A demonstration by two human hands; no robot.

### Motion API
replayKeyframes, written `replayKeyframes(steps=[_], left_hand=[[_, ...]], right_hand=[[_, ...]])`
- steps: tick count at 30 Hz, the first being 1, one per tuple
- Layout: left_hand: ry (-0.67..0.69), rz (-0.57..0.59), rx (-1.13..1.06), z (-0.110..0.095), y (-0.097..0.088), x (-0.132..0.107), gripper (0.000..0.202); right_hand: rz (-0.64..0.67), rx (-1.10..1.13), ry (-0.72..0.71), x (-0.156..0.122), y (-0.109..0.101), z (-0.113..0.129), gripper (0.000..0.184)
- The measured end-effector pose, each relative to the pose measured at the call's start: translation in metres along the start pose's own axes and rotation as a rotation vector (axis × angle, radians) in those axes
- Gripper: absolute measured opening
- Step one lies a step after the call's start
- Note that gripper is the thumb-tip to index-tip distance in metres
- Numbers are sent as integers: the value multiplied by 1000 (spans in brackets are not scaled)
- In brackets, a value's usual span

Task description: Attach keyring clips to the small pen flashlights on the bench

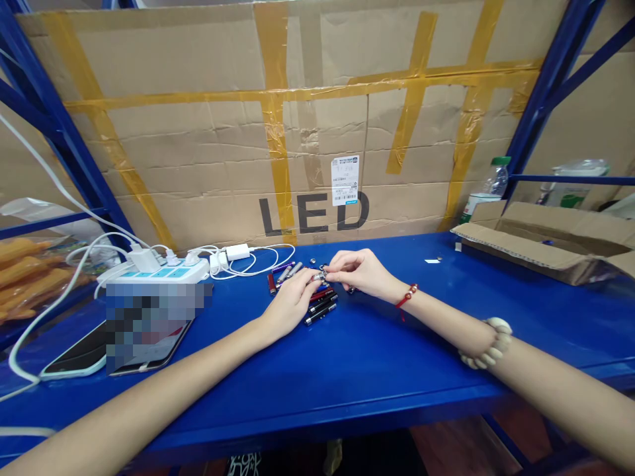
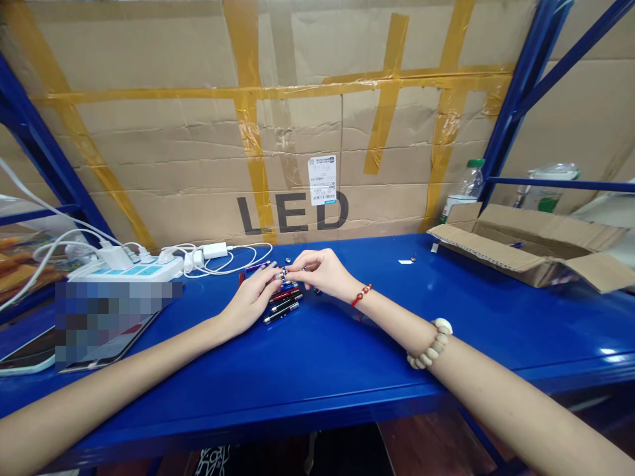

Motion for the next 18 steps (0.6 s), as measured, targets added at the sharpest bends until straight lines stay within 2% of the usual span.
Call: replayKeyframes(steps=[13, 18], left_hand=[[46, 148, 15, -4, -3, -3, 25], [55, 140, 5, -4, -3, -3, 25]], right_hand=[[132, -23, -82, -3, -3, -5, 18], [119, -33, -78, -7, -1, -3, 22]])
Point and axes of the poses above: each hand's wrist, its own x-axis towards the middle knuckle, its own y-axis out of the palm, z = x × y, the point moved 1 cm from there along x, towards the middle knuckle, and after that the axes turned 14 degrees about -z, right-handed, at the moved point
